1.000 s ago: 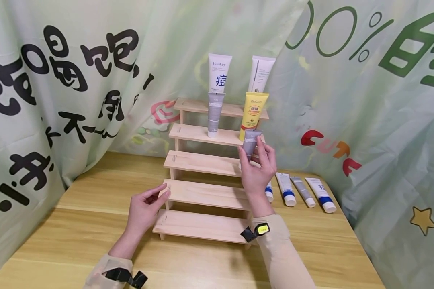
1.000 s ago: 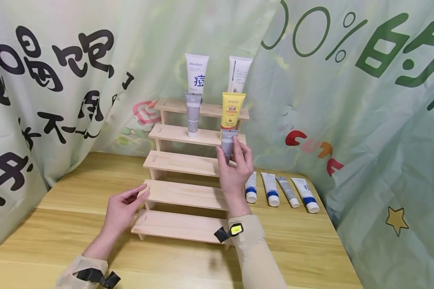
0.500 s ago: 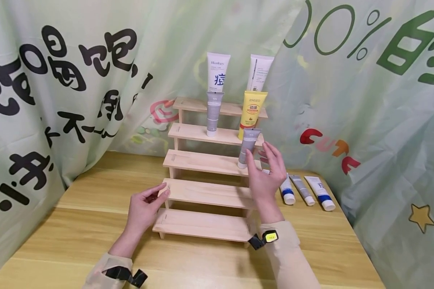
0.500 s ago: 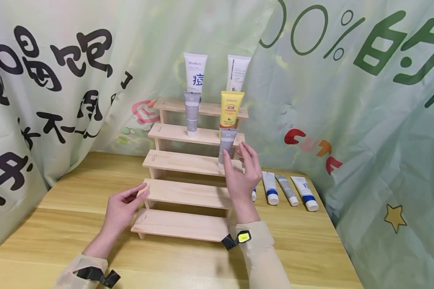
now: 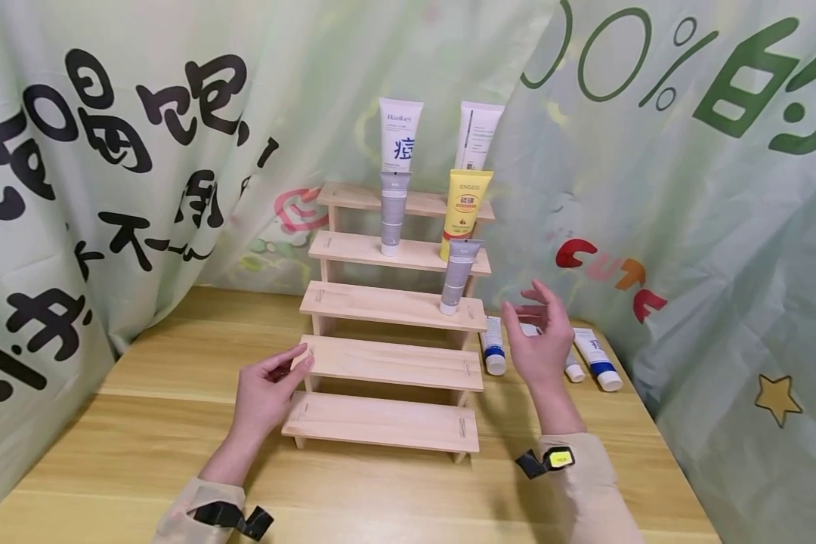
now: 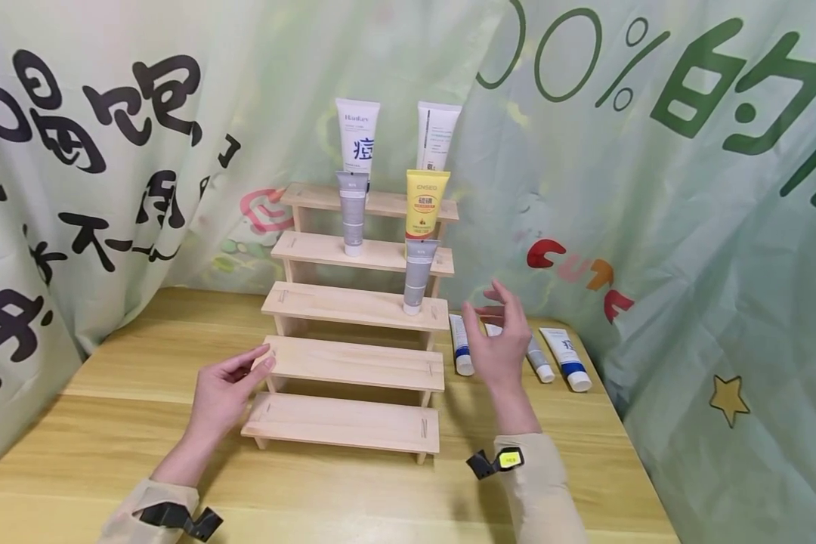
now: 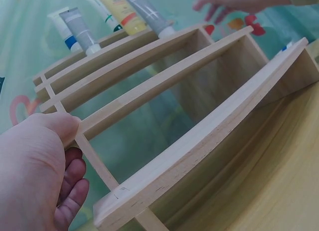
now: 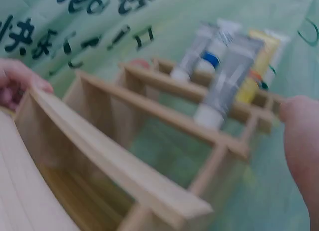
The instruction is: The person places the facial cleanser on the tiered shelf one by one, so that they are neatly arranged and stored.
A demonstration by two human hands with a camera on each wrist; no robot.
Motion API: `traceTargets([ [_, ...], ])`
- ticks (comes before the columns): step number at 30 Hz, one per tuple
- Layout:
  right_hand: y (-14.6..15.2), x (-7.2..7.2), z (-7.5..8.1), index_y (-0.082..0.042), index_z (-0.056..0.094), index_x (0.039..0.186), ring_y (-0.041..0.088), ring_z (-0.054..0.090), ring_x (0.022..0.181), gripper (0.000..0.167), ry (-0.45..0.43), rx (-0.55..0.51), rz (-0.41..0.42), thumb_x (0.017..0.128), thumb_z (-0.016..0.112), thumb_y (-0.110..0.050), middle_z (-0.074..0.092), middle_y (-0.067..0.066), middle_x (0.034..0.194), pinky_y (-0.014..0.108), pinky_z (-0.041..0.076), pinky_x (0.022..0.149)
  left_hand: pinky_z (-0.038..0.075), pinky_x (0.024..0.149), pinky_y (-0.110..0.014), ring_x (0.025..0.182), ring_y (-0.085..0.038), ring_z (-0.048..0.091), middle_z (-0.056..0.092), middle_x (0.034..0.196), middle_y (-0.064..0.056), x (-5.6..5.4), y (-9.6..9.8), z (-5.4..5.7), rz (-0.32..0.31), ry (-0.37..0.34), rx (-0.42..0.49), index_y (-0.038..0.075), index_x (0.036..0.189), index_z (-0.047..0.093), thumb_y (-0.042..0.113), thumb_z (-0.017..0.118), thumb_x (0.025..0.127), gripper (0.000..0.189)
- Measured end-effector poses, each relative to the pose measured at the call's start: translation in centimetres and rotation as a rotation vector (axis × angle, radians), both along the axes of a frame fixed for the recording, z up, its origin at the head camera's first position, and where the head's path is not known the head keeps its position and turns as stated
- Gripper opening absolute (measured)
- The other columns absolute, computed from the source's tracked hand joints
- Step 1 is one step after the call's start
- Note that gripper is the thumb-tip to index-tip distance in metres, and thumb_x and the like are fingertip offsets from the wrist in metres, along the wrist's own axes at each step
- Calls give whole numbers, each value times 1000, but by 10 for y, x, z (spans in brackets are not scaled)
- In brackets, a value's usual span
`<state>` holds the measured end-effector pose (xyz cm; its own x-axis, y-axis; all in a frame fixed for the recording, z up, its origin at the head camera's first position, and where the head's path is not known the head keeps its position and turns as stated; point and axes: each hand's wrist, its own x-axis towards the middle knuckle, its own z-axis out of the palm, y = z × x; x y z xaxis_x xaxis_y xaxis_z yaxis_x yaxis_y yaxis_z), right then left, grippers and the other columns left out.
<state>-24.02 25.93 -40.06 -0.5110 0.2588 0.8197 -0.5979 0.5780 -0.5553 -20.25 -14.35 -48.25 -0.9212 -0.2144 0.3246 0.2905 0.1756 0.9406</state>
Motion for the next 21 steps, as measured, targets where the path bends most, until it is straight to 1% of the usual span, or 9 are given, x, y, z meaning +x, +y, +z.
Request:
traceTargets([
  [2,11,-3,-9,1,62,140,39,71,89,55,-115,5,16,89,83,3,72,19,117,15,53,79,40,53,-19,64,-9,50,79,96,-9,0,-1,0,3,0,-5,8,114,83,15,88,90,26],
  [4,20,-6,-16,0,60,144,40,71,94,56,-239,7,30,93,82,-4,71,18,118,15,52,78,41,54,-19,65,-9,50,79,99,-8,0,-2,0,2,-1,-7,8,115,83,15,88,90,26],
  [6,28,-9,-24,-1,58,146,41,70,98,56,-360,10,37,96,81,-11,70,19,120,18,53,79,42,54,-19,66,-9,51,79,104,-8,-1,-2,0,-1,-3,-5,8,115,83,15,88,90,26],
  [8,34,-12,-30,-1,56,148,41,69,101,58,-476,32,39,98,79,-17,69,20,121,25,54,81,42,55,-18,67,-8,52,79,109,-10,-1,-2,-1,-3,-4,3,8,114,83,14,88,90,26],
  [11,40,-19,-38,0,54,149,40,68,103,60,-615,76,48,100,77,-24,68,24,124,32,54,83,42,56,-17,67,-7,52,78,113,-11,-1,-2,-1,-6,-4,21,7,115,83,12,88,90,26],
  [14,45,-26,-46,3,53,149,39,66,106,61,-710,99,57,100,76,-26,66,27,126,41,54,87,43,56,-17,67,-7,53,78,114,-12,-1,-1,-2,-10,4,29,6,114,83,10,88,89,26],
  [18,49,-36,-56,5,51,148,42,65,110,62,-791,142,52,101,74,-28,62,30,130,52,54,92,43,55,-18,66,-7,52,79,112,-10,-2,-1,-3,-11,16,22,6,114,83,11,88,90,25],
  [21,50,-43,-63,7,49,149,43,64,112,65,-844,198,46,102,72,-32,59,32,132,55,54,93,41,54,-18,65,-7,50,79,112,-9,-2,-1,-3,-9,15,18,6,114,83,11,88,90,25],
])
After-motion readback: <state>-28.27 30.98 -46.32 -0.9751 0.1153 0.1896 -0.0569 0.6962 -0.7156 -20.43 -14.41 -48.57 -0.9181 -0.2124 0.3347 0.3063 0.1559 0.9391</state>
